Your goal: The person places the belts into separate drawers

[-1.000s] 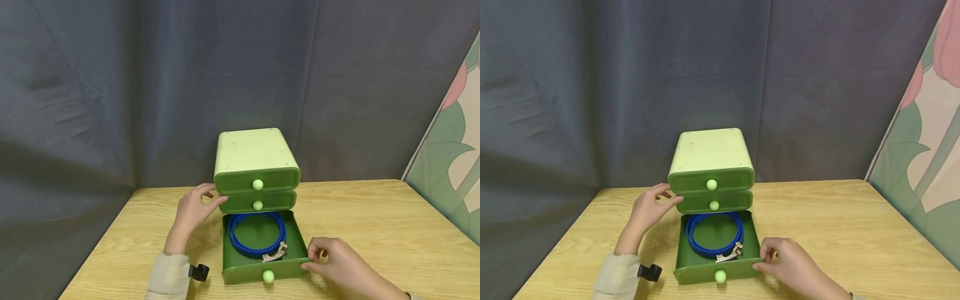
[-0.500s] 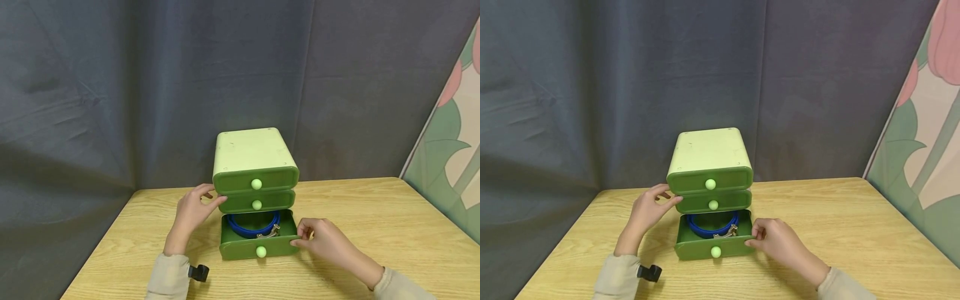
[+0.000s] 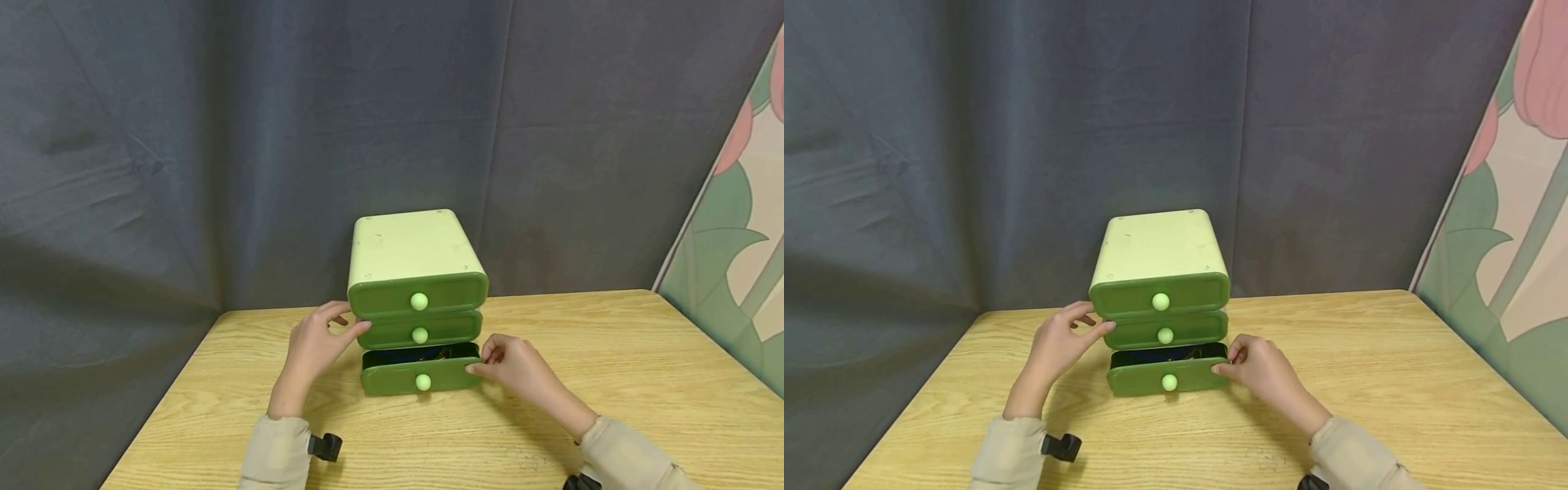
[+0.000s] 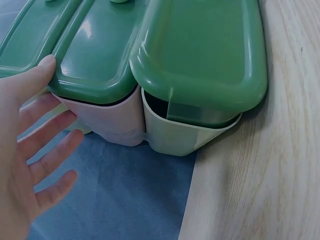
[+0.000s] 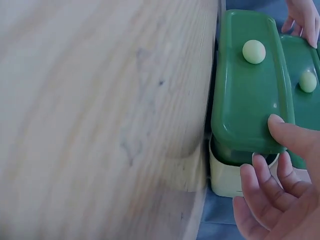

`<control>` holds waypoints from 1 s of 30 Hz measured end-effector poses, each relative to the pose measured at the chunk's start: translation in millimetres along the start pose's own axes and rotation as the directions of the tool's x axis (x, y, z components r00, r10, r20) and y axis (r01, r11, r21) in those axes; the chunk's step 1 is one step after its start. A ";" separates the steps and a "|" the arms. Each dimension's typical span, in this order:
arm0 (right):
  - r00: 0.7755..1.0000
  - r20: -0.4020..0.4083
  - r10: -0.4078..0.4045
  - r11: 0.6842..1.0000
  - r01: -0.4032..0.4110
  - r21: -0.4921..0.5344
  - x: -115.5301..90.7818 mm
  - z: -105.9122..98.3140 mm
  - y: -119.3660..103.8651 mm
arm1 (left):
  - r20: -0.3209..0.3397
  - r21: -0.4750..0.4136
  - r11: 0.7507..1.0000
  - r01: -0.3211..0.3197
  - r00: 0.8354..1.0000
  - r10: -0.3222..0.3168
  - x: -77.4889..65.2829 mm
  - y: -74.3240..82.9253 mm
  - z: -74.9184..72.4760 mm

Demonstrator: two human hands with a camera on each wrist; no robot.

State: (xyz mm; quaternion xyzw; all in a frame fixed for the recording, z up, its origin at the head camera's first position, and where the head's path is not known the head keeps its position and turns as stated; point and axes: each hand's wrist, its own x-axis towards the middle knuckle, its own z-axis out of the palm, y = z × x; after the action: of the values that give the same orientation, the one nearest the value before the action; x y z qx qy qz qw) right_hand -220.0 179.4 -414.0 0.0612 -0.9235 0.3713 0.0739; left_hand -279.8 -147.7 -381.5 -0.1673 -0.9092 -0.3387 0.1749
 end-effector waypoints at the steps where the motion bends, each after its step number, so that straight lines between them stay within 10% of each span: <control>1: 1.000 -0.005 0.014 1.000 -0.014 0.003 1.1 0.5 0.4 | -0.001 -0.001 1.000 -0.002 1.000 0.002 0.0 0.2 0.1; 30: 0.990 -0.042 0.132 0.991 -0.131 0.017 20.0 10.4 3.4 | 0.006 0.016 1.000 -0.009 1.000 0.009 -1.7 1.2 -0.2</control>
State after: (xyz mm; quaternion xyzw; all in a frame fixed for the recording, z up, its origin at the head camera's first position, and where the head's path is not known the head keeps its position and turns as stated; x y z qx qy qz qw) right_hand -241.1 173.4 -420.0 -0.0073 -0.9210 0.3834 0.0688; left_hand -277.7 -147.3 -381.4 -0.1711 -0.9116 -0.3302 0.1750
